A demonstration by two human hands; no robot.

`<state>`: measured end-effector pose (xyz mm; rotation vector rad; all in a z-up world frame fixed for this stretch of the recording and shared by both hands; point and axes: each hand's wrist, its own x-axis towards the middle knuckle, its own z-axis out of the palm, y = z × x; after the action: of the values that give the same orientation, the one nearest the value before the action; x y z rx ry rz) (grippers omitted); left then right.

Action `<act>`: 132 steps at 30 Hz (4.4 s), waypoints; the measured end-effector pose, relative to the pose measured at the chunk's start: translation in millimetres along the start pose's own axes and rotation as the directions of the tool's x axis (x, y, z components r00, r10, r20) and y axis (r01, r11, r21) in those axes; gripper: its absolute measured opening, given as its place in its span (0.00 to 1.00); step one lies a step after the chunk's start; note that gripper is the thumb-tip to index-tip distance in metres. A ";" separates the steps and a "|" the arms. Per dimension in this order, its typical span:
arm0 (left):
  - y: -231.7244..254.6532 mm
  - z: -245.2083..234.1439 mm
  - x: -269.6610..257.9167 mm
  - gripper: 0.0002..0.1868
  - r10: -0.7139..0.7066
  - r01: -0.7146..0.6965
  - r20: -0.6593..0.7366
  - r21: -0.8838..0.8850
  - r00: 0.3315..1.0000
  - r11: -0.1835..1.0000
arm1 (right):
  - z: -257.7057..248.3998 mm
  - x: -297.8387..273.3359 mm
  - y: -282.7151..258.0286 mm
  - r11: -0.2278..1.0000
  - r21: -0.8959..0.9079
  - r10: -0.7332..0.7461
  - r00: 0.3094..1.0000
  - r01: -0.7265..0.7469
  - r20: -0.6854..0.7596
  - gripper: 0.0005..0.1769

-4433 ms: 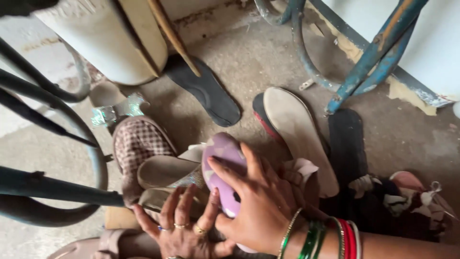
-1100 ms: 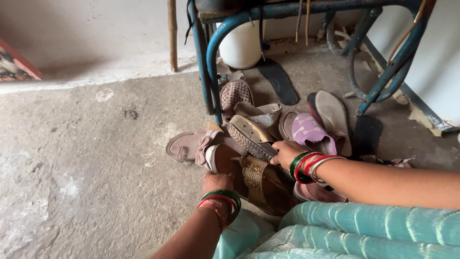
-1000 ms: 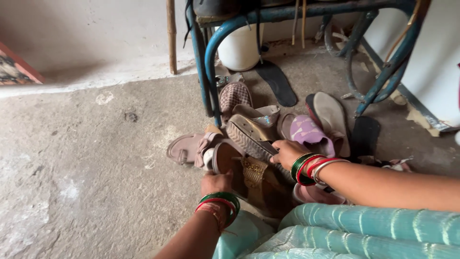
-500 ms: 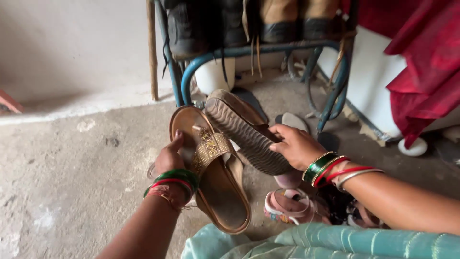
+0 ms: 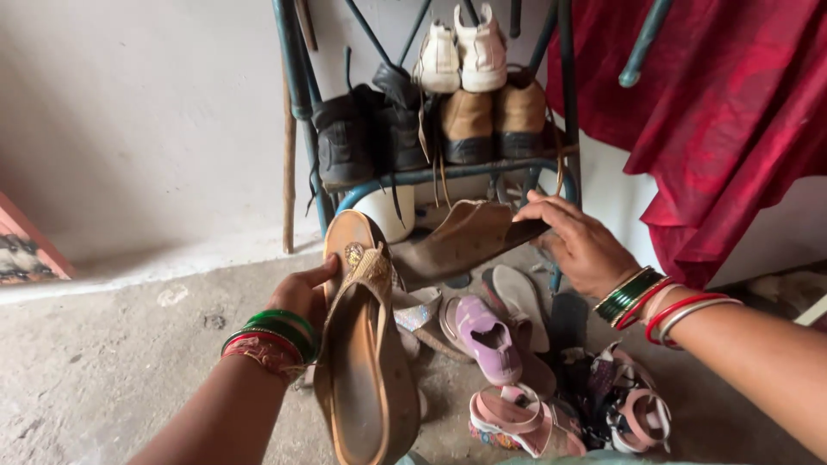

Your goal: The person removes various shoes from a metal shoe rack and rearranges them on the rack. They handle sneakers, sandals, and slippers one at a time, placing them back on the rack in a more orderly fashion.

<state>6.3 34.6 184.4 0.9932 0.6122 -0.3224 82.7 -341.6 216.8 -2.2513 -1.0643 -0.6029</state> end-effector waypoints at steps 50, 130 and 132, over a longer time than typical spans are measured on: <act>38.3 94.1 20.1 0.16 0.485 -0.388 0.132 -0.440 0.864 0.810 | 35.7 51.0 -113.1 -0.161 0.886 0.237 0.854 -0.435 0.462 0.33; -3.6 139.2 -155.6 0.47 0.333 -0.433 0.379 0.215 0.863 0.876 | -70.7 58.5 -118.4 0.210 0.816 0.713 0.656 -0.538 0.249 0.32; -1.0 140.7 -151.8 0.46 0.368 -0.467 0.375 0.215 0.851 0.858 | -73.1 60.8 -120.0 0.162 0.841 0.708 0.655 -0.516 0.265 0.30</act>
<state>-67.2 -89.2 333.1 1.3046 0.0309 -0.1775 10.9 -294.6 343.7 -1.3706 -0.1023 0.1432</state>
